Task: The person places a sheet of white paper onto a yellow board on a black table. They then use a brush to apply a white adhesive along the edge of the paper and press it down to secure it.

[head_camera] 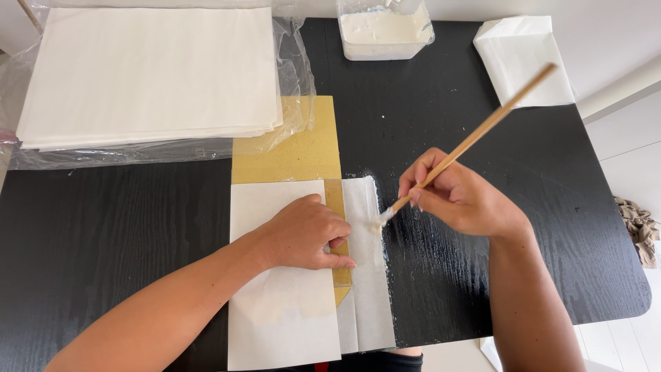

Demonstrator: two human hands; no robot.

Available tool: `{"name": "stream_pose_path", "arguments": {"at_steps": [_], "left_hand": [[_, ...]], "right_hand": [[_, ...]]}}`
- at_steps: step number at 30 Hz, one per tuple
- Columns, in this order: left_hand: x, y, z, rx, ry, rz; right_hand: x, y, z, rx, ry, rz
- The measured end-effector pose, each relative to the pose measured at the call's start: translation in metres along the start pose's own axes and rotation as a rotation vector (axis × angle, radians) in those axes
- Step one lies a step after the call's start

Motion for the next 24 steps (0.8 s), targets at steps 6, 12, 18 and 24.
{"name": "stream_pose_path", "arguments": {"at_steps": [6, 12, 18, 24], "left_hand": [[0.001, 0.000, -0.002, -0.003, 0.003, -0.002], [-0.001, 0.000, 0.001, -0.003, 0.013, 0.005], [0.001, 0.001, -0.001, -0.013, -0.008, -0.011], [-0.001, 0.001, 0.000, -0.011, -0.003, -0.003]], "right_hand": [[-0.004, 0.003, 0.010, 0.023, -0.070, 0.046], [0.008, 0.009, -0.009, 0.147, -0.125, -0.089], [0.014, 0.003, -0.015, 0.122, -0.055, -0.102], [0.008, 0.001, -0.009, 0.028, -0.020, -0.032]]}}
Point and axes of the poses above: each hand's wrist, its own y-axis away from the middle knuckle, its own z-axis out of the back of the hand, x = y × z, the point moved 1 cm from there along -y, towards the middle knuckle, and after that the axes turned 5 degrees about -x, right-handed, at the moved point
